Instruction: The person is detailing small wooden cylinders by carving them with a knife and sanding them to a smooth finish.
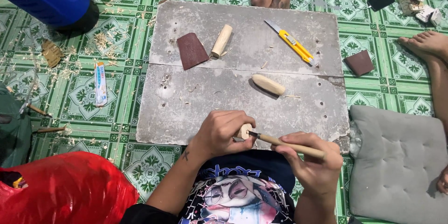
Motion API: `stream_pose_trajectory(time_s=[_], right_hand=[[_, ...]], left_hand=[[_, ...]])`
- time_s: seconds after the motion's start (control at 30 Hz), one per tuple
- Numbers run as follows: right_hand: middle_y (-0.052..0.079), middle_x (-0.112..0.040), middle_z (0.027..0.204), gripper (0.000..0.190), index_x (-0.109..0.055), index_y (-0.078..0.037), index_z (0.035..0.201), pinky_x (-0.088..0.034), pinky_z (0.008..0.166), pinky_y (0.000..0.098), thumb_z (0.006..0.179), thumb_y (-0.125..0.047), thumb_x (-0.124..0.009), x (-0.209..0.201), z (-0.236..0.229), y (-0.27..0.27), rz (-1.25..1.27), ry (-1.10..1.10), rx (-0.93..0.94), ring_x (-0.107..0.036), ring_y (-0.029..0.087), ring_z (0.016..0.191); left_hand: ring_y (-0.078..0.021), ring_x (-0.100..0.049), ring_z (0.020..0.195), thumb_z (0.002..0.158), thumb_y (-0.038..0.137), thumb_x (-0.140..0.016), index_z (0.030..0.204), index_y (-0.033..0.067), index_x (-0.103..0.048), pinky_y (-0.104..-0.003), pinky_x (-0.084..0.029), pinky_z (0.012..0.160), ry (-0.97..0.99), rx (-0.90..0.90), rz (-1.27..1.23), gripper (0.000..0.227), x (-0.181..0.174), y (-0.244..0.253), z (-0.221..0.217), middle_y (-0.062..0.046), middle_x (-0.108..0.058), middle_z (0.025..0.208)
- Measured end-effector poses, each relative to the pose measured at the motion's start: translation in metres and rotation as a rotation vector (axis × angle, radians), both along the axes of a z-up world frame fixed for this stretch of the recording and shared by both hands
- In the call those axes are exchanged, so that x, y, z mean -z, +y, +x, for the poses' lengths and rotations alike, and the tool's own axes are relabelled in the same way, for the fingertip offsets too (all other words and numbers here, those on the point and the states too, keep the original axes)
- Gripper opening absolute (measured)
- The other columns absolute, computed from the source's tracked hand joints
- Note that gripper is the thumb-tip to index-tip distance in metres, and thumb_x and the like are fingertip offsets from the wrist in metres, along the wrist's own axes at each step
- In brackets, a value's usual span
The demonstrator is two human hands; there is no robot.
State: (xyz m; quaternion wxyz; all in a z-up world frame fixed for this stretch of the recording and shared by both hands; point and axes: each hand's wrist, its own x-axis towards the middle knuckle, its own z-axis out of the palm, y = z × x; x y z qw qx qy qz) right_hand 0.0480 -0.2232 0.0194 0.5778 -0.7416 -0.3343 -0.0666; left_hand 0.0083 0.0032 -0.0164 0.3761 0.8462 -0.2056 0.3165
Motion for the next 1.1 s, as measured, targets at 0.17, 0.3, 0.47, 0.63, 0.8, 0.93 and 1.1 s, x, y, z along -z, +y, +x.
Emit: stream_pose_trajectory(time_s=[0.17, 0.3, 0.47, 0.63, 0.8, 0.93, 1.1], right_hand=[[0.007, -0.081, 0.077, 0.022, -0.08, -0.003, 0.084, -0.049, 0.046, 0.018, 0.065, -0.009, -0.089, -0.03, 0.027, 0.0, -0.256, -0.016, -0.069, -0.069, 0.009, 0.052], [0.001, -0.077, 0.069, 0.019, -0.083, -0.008, 0.09, -0.041, 0.039, 0.024, 0.072, -0.012, -0.086, -0.042, 0.039, 0.002, -0.52, -0.091, -0.102, -0.056, 0.009, 0.043], [0.002, -0.068, 0.067, 0.016, -0.078, -0.013, 0.102, -0.051, 0.048, 0.0364, 0.095, -0.021, -0.066, -0.045, 0.042, 0.01, -0.839, -0.53, -0.208, -0.063, 0.024, 0.049], [0.003, -0.062, 0.062, 0.02, -0.074, -0.015, 0.112, -0.055, 0.044, 0.0363, 0.101, -0.021, -0.059, -0.024, 0.053, 0.011, -0.834, -0.853, -0.272, -0.067, 0.025, 0.044], [-0.004, -0.053, 0.062, 0.036, -0.065, -0.016, 0.135, -0.052, 0.041, 0.0307, 0.102, -0.017, -0.051, -0.016, 0.062, 0.0, -0.909, -0.974, -0.336, -0.064, 0.016, 0.038], [-0.003, -0.052, 0.063, 0.036, -0.065, -0.016, 0.133, -0.051, 0.039, 0.0327, 0.099, -0.018, -0.054, -0.011, 0.061, -0.002, -0.916, -1.011, -0.317, -0.063, 0.017, 0.037], [-0.006, -0.05, 0.061, 0.044, -0.064, -0.019, 0.137, -0.051, 0.04, 0.0325, 0.094, -0.016, -0.056, -0.009, 0.062, -0.004, -0.901, -0.952, -0.293, -0.063, 0.016, 0.037]], left_hand=[[-0.0136, -0.053, 0.049, 0.075, 0.016, -0.081, 0.088, 0.0054, -0.068, -0.029, -0.042, 0.046, 0.043, -0.099, 0.158, 0.021, 0.003, 0.005, 0.004, 0.0, -0.066, 0.068], [-0.0143, -0.055, 0.045, 0.08, 0.025, -0.08, 0.085, 0.0086, -0.065, -0.03, -0.043, 0.043, 0.11, -0.172, 0.25, 0.023, 0.006, 0.007, 0.009, 0.0, -0.068, 0.067], [-0.0194, -0.065, 0.052, 0.073, 0.035, -0.084, 0.087, 0.0125, -0.065, -0.034, -0.049, 0.049, 0.245, -0.197, 0.337, 0.032, 0.029, 0.01, 0.013, 0.0, -0.068, 0.063], [-0.0252, -0.07, 0.059, 0.074, 0.041, -0.082, 0.088, 0.0155, -0.065, -0.038, -0.055, 0.054, 0.305, -0.234, 0.412, 0.034, 0.043, 0.009, 0.018, -0.002, -0.067, 0.062], [-0.0232, -0.07, 0.06, 0.079, 0.045, -0.075, 0.085, 0.0215, -0.063, -0.036, -0.055, 0.054, 0.349, -0.253, 0.432, 0.027, 0.053, -0.001, 0.024, 0.002, -0.066, 0.06], [-0.0246, -0.071, 0.06, 0.079, 0.047, -0.074, 0.087, 0.0215, -0.065, -0.038, -0.055, 0.054, 0.35, -0.255, 0.443, 0.029, 0.062, -0.006, 0.029, 0.001, -0.068, 0.062], [-0.0278, -0.072, 0.065, 0.079, 0.045, -0.072, 0.087, 0.0206, -0.065, -0.041, -0.057, 0.057, 0.41, -0.219, 0.417, 0.027, 0.048, -0.009, 0.032, -0.001, -0.069, 0.063]])
